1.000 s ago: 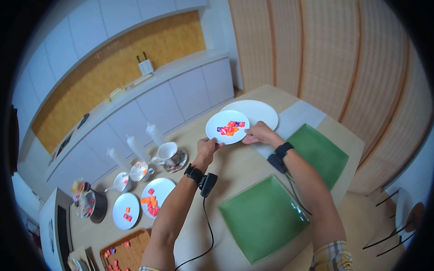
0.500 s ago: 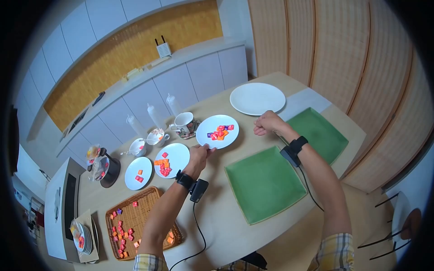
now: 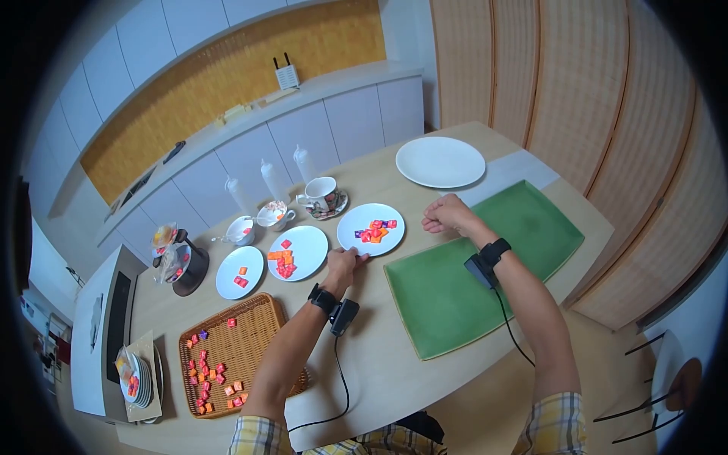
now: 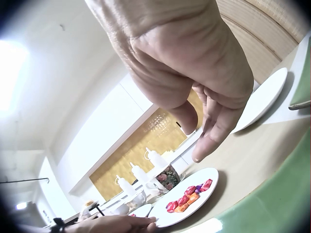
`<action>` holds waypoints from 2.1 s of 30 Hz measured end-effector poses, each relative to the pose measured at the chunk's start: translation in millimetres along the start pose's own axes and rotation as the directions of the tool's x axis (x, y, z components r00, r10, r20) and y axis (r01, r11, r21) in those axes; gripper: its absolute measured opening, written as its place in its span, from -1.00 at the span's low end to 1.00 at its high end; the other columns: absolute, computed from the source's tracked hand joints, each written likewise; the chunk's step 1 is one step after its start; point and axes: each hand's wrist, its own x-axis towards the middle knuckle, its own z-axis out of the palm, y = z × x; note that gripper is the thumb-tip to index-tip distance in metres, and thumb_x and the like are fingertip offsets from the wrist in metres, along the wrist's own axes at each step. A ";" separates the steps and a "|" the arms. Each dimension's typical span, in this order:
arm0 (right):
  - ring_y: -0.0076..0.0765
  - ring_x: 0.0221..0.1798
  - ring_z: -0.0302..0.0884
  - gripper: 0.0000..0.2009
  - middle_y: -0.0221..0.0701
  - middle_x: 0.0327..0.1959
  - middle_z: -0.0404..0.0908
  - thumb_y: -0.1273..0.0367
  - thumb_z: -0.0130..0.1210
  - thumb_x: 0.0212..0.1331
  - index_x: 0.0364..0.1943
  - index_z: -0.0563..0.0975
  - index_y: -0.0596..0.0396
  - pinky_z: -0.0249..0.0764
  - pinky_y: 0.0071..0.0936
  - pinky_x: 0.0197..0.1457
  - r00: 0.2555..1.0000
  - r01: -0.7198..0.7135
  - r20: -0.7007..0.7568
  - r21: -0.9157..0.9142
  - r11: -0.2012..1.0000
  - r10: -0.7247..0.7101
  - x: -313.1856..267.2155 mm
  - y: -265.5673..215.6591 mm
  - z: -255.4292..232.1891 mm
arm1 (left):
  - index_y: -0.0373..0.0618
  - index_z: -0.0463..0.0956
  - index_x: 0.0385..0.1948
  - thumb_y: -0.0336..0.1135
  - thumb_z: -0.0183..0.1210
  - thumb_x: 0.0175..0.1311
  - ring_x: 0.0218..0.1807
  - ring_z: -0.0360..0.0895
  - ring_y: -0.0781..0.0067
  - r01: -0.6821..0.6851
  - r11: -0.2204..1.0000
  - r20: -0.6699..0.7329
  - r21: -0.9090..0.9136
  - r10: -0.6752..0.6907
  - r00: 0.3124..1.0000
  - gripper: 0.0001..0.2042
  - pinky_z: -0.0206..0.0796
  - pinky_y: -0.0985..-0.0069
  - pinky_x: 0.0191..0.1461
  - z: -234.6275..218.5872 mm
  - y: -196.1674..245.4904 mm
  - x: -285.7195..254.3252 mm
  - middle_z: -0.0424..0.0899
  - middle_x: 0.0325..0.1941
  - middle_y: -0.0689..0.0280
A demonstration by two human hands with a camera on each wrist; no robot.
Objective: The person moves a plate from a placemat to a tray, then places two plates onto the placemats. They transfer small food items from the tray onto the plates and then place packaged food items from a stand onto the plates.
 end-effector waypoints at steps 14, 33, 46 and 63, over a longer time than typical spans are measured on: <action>-0.39 -0.36 0.62 -0.87 -0.22 -0.37 0.60 0.48 0.07 0.14 -0.30 0.49 0.31 0.59 -0.56 -0.33 0.999 -0.002 0.048 -0.137 0.991 0.009 11.6 7.8 19.2 | -0.52 0.30 -0.14 -0.48 -0.02 0.30 -0.42 0.65 0.36 -0.009 0.999 0.058 0.046 0.007 0.998 -0.77 0.57 0.58 -0.32 -5.3 0.8 3.5 0.57 -0.23 0.06; -0.10 0.09 0.44 -0.45 -0.13 0.04 0.50 0.39 0.25 -0.23 0.03 0.50 0.08 0.37 -0.34 0.17 0.964 0.260 0.212 -0.864 0.430 -0.158 103.2 4.2 97.1 | -0.35 0.16 -0.26 -0.48 0.08 0.25 -0.38 0.63 0.34 -0.080 0.995 0.173 0.065 0.068 0.983 -0.76 0.59 0.50 -0.30 -25.9 -4.3 -6.3 0.55 -0.33 0.06; -0.16 0.01 0.51 -0.43 -0.23 -0.01 0.56 0.40 0.22 -0.30 0.02 0.53 -0.06 0.45 -0.35 0.03 0.945 0.300 0.328 -0.857 0.420 -0.007 82.9 -18.1 110.2 | -0.42 0.20 -0.11 -0.50 0.02 0.28 -0.26 0.58 0.42 -0.114 0.987 0.240 0.112 0.085 0.967 -0.75 0.53 0.58 -0.16 -24.3 -2.2 -13.1 0.52 -0.25 0.11; -0.07 0.03 0.44 -0.44 -0.11 -0.01 0.47 0.11 0.26 -0.10 0.05 0.46 -0.03 0.37 -0.28 0.10 0.859 0.478 0.510 -0.761 0.439 -0.049 80.3 -22.9 128.9 | -0.47 0.14 0.08 -0.46 0.06 0.18 -0.30 0.56 0.39 -0.148 0.966 0.210 0.213 0.103 0.972 -0.54 0.43 0.51 -0.25 -28.8 -9.1 -14.1 0.57 -0.28 0.11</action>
